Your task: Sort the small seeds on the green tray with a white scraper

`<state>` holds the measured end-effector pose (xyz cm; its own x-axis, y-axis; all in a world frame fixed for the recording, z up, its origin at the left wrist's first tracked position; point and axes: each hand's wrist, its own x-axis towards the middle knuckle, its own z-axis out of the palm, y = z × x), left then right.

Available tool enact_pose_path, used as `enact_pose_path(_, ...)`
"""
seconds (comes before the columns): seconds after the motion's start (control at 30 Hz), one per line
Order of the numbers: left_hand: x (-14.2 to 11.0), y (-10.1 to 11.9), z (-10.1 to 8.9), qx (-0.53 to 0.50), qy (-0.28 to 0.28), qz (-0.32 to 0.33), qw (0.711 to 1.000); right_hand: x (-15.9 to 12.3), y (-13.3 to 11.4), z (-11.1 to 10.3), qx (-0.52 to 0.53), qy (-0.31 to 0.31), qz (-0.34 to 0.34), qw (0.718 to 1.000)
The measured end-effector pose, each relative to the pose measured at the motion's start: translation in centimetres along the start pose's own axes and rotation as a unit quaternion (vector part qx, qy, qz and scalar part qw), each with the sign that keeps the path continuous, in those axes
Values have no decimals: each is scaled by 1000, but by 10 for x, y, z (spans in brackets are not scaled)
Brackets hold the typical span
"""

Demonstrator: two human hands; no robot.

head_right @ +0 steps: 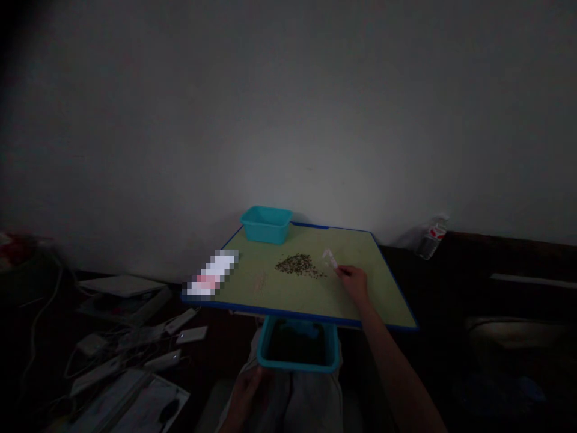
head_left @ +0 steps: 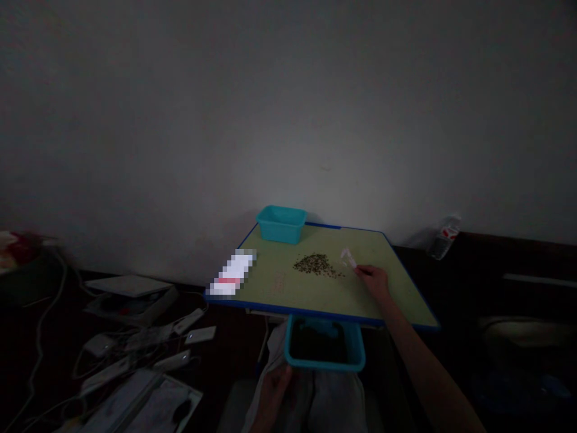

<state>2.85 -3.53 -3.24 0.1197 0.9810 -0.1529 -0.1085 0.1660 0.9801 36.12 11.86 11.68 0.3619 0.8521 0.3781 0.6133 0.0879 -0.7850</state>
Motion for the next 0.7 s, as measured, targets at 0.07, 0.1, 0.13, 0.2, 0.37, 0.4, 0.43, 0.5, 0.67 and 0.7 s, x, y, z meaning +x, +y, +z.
enact_pose_path(0.07, 0, -1, 0, 2, 2, 4, 1000, 0, 6, -1, -10, 19, -3, 1000)
enact_pose_path(0.1, 0, -1, 0, 3, 0, 3, 1000, -1, 8, -1, -13, 20, -10, 1000)
enact_pose_path(0.13, 0, -2, -1, 6, -5, 4, 1000, -2, 9, -1, -16, 19, -17, 1000)
enact_pose_path(0.2, 1, -3, -1, 9, -8, 6, 1000, -5, 9, -3, -19, 17, -20, 999)
enact_pose_path(0.37, 2, -7, -2, -5, -14, 6, 1000, -7, 8, -2, 0, 0, -32, 999)
enact_pose_path(0.4, 2, -8, -2, -7, -17, 6, 1000, -7, 8, -2, 7, -11, -39, 999)
enact_pose_path(0.43, 3, -10, -3, -9, -19, 5, 1000, -7, 9, -1, 14, -23, -45, 999)
enact_pose_path(0.5, 3, -12, -3, -14, -15, 5, 1000, -8, 9, 0, 23, -43, -49, 998)
enact_pose_path(0.67, 2, -13, -3, -13, -14, 14, 1000, -9, 8, 0, 22, -50, -38, 998)
enact_pose_path(0.7, 2, -13, -3, -9, -13, 13, 1000, -10, 8, 0, 19, -53, -37, 998)
